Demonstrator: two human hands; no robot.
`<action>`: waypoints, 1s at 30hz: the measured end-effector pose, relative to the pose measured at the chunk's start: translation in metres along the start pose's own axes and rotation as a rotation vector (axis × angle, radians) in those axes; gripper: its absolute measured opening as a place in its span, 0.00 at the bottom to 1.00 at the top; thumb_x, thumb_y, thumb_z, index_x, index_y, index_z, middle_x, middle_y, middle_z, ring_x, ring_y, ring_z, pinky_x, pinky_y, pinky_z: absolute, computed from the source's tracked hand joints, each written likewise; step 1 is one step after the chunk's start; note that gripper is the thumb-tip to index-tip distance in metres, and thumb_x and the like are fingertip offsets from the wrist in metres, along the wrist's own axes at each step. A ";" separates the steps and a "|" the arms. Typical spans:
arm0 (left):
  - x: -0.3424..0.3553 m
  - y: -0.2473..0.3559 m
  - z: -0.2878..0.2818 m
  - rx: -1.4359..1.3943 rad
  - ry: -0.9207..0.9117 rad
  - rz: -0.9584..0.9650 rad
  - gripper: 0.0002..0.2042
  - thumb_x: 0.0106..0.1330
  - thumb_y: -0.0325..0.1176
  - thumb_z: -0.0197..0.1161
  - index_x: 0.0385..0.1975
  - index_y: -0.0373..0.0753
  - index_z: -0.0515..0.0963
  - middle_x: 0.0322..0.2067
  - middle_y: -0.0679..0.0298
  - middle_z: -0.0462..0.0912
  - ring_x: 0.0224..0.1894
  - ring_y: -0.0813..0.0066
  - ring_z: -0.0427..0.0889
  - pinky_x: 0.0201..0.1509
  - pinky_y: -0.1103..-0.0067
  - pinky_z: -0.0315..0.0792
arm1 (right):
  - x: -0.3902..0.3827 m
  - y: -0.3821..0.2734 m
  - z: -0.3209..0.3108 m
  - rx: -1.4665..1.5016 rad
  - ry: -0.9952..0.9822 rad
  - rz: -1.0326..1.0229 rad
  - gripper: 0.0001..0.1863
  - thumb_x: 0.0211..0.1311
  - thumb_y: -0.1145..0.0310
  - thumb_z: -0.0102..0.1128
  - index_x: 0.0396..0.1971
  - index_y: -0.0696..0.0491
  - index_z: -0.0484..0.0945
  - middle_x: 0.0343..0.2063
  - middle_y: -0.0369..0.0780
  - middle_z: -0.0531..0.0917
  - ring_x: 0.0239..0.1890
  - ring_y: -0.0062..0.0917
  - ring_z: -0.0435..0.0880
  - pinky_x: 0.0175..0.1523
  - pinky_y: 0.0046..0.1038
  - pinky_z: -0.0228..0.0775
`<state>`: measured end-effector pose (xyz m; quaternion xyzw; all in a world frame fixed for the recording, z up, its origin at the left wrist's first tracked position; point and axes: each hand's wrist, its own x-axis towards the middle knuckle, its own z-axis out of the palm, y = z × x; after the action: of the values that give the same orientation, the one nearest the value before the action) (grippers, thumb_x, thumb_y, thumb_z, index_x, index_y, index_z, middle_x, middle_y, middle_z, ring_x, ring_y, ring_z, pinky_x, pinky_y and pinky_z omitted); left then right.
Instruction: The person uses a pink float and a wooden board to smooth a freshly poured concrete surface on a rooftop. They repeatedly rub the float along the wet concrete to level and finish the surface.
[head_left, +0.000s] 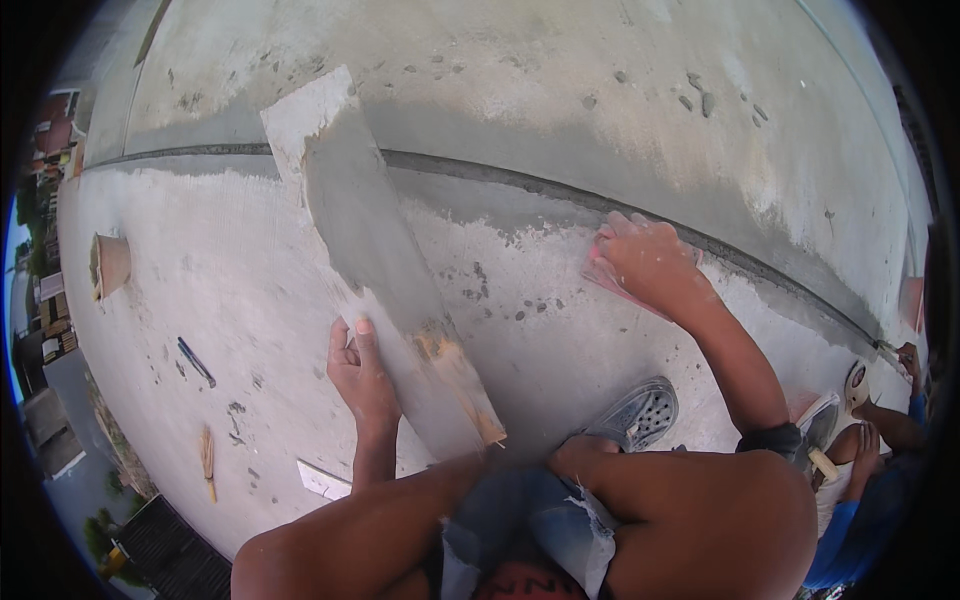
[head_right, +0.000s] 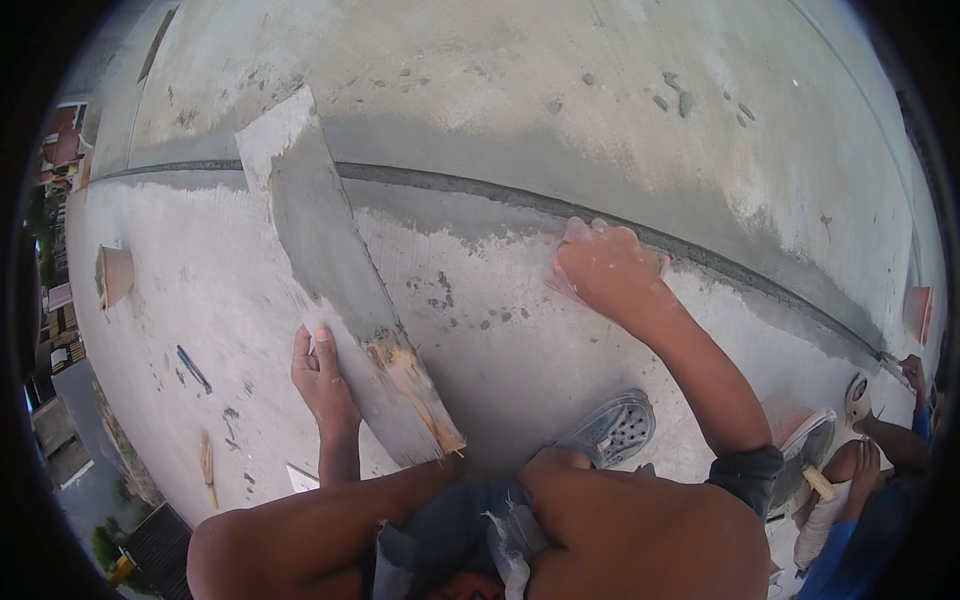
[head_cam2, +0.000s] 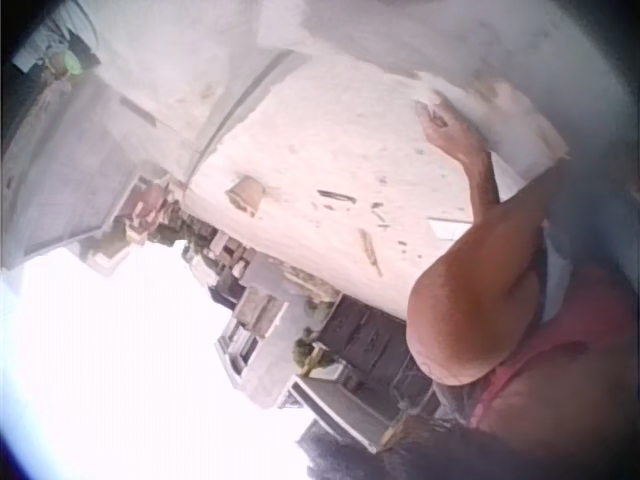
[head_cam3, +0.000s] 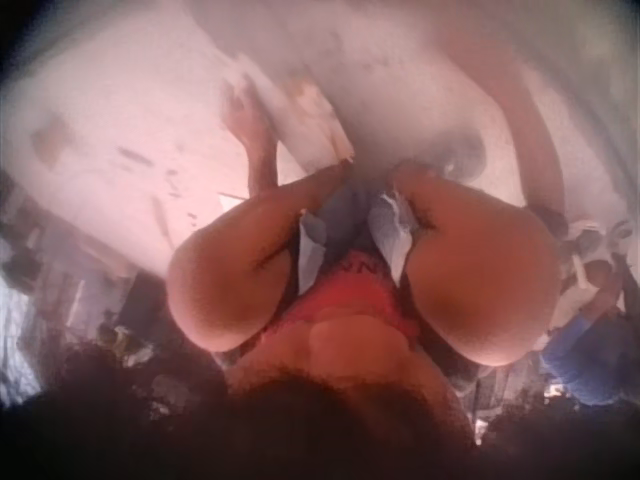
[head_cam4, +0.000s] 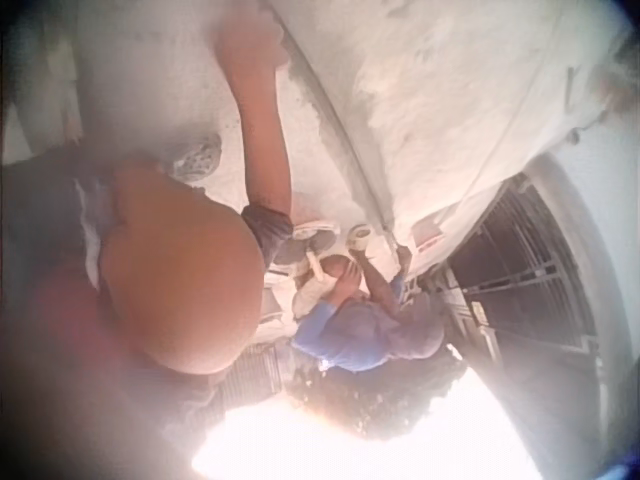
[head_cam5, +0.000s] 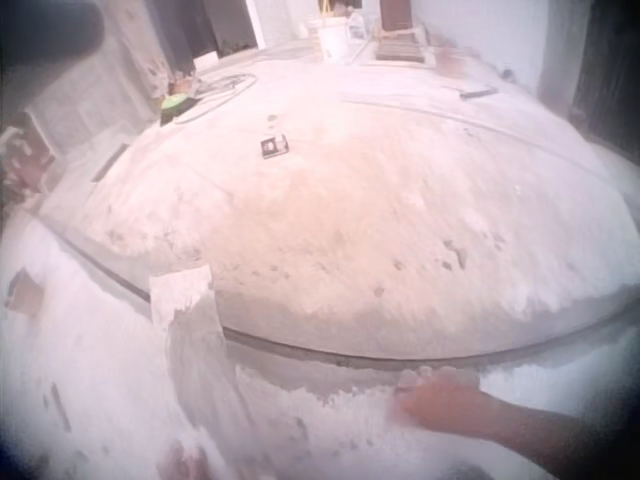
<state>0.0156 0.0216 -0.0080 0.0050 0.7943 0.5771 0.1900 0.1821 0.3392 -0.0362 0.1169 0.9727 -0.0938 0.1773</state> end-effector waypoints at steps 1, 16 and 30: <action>0.000 -0.005 -0.005 -0.019 0.010 0.005 0.21 0.82 0.38 0.56 0.63 0.26 0.71 0.39 0.59 0.88 0.37 0.83 0.85 0.40 0.84 0.76 | -0.011 0.003 -0.009 0.137 0.046 -0.003 0.13 0.64 0.66 0.67 0.40 0.60 0.87 0.38 0.45 0.82 0.40 0.34 0.85 0.40 0.34 0.80; 0.004 0.012 0.049 -0.242 -0.312 -0.214 0.19 0.81 0.38 0.59 0.61 0.29 0.74 0.42 0.60 0.89 0.38 0.83 0.85 0.43 0.83 0.78 | -0.008 -0.027 -0.006 0.544 0.573 -0.352 0.21 0.61 0.65 0.72 0.55 0.50 0.86 0.34 0.40 0.75 0.34 0.32 0.78 0.40 0.35 0.75; 0.018 0.048 0.055 0.054 -0.448 -0.007 0.19 0.81 0.35 0.57 0.62 0.27 0.72 0.41 0.56 0.89 0.41 0.82 0.86 0.44 0.83 0.78 | 0.018 -0.014 -0.058 0.865 0.303 -0.280 0.18 0.73 0.59 0.63 0.55 0.53 0.87 0.32 0.44 0.80 0.33 0.31 0.79 0.40 0.34 0.71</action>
<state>0.0056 0.0919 0.0161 0.1355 0.7474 0.5394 0.3634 0.1438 0.3421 0.0125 0.0602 0.8656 -0.4949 -0.0458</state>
